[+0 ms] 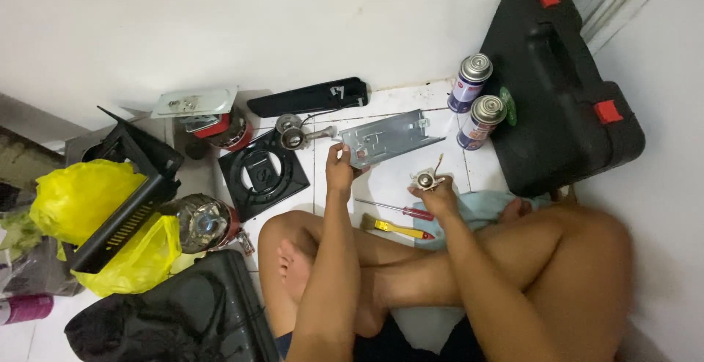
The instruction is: Inspecting and adjusting a metal component assembly using a screwdriver while sitting on the floor.
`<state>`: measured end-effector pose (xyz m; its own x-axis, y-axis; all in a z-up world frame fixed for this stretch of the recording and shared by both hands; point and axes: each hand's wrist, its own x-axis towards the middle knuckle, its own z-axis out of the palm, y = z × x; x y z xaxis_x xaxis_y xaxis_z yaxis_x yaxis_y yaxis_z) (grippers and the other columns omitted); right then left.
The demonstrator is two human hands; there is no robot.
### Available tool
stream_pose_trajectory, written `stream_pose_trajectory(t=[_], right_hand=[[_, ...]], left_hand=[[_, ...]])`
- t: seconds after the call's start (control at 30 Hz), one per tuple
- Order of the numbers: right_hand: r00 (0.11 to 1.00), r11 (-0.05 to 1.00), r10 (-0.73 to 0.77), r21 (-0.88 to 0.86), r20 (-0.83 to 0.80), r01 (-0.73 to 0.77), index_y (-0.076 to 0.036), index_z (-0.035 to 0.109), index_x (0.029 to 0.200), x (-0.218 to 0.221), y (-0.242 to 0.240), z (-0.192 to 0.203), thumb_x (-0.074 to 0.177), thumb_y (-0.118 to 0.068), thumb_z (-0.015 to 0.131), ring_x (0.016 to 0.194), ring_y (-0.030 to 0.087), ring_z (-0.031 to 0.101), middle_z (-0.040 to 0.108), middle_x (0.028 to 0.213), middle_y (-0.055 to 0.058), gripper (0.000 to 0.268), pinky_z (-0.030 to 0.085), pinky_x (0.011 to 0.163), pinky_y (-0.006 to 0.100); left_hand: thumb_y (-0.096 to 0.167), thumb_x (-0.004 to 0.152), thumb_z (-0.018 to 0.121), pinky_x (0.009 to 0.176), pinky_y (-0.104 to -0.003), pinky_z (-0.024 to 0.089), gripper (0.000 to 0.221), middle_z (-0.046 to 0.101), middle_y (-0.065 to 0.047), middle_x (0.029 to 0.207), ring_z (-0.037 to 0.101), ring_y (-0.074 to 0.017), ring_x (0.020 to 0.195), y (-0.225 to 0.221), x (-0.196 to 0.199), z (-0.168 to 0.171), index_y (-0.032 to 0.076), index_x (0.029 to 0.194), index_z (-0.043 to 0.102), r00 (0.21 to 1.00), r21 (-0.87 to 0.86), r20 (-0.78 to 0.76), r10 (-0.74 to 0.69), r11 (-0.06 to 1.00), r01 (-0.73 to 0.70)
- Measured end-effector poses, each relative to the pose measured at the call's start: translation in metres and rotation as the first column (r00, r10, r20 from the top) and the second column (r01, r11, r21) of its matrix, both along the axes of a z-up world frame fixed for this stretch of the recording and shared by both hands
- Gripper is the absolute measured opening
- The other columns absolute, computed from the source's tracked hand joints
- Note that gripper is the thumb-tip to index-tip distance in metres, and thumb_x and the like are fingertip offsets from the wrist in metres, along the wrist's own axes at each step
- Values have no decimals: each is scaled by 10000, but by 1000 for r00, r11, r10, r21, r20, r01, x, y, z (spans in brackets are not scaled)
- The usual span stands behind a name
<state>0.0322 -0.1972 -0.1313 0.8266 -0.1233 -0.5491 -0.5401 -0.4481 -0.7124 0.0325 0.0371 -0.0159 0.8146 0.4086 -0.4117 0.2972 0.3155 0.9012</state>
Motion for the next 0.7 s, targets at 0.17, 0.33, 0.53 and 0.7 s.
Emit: stream_pose_trajectory(t=[0.17, 0.33, 0.53, 0.7], right_hand=[[997, 990, 16, -144, 72, -6, -7, 495, 1299, -3, -4, 25, 734, -448, 866, 1238, 418, 627, 648, 1272, 228, 807, 506, 1047, 507], [983, 992, -6, -125, 186, 30, 57, 647, 1181, -1, -4, 38, 736, -277, 855, 1177, 445, 658, 703, 1151, 260, 594, 532, 976, 508], [986, 993, -87, -68, 144, 98, -53, 667, 1211, 0, -9, 30, 722, -334, 859, 1140, 371, 684, 727, 1145, 181, 596, 556, 924, 452], [934, 946, -323, 65, 151, 317, -100, 511, 1350, -7, -13, 40, 772, -410, 833, 1051, 294, 701, 721, 1099, 152, 730, 549, 905, 434]], left_hand=[[274, 1081, 448, 678, -318, 609, 236, 692, -107, 966, 658, -179, 802, 6, -4, -40, 130, 1238, 552, 999, 140, -45, -20, 990, 26], [312, 1084, 453, 737, -359, 603, 278, 686, -122, 1015, 648, -197, 863, -8, -17, -16, 103, 1236, 556, 999, 104, -52, 15, 995, -10], [363, 1063, 495, 748, -351, 581, 336, 679, -101, 987, 635, -188, 883, -9, -18, -25, 78, 1229, 557, 997, 95, -57, 53, 994, -48], [456, 1037, 502, 818, -353, 486, 345, 683, -80, 999, 555, -203, 951, -7, -11, -40, 138, 1145, 579, 994, 238, -95, 52, 971, -28]])
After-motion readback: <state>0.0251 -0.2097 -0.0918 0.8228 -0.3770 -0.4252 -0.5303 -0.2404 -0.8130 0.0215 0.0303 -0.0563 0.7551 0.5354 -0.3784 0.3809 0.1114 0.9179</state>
